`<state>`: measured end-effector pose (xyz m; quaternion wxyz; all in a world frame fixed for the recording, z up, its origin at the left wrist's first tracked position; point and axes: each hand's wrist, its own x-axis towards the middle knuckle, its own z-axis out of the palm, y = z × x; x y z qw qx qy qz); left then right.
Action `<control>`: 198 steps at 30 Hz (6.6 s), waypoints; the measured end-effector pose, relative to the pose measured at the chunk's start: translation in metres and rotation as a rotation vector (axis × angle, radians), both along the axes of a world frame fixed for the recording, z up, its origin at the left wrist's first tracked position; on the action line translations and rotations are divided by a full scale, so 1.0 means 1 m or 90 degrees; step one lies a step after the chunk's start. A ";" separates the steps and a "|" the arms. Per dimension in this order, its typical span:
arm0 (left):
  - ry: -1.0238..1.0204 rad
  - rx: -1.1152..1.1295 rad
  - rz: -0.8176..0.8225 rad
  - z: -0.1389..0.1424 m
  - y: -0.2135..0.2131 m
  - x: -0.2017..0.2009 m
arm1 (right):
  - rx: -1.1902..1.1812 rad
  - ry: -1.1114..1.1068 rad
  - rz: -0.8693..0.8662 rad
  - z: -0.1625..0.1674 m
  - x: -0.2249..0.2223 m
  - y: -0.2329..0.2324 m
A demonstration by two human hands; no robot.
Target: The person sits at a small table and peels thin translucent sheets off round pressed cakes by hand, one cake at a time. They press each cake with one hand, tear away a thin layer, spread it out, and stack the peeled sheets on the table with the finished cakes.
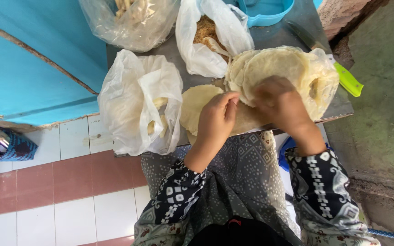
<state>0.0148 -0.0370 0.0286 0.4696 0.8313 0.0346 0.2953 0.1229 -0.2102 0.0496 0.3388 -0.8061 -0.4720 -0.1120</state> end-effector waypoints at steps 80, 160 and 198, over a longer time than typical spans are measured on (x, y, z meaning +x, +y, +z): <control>0.020 -0.899 -0.259 -0.038 -0.017 0.056 | 0.663 0.752 -0.092 -0.009 -0.004 -0.045; 0.062 -0.540 -0.253 -0.028 0.015 0.055 | 0.826 0.774 0.028 0.012 -0.010 -0.024; 0.081 -0.595 -0.099 -0.035 0.032 -0.062 | 0.681 1.101 0.179 -0.023 -0.080 0.022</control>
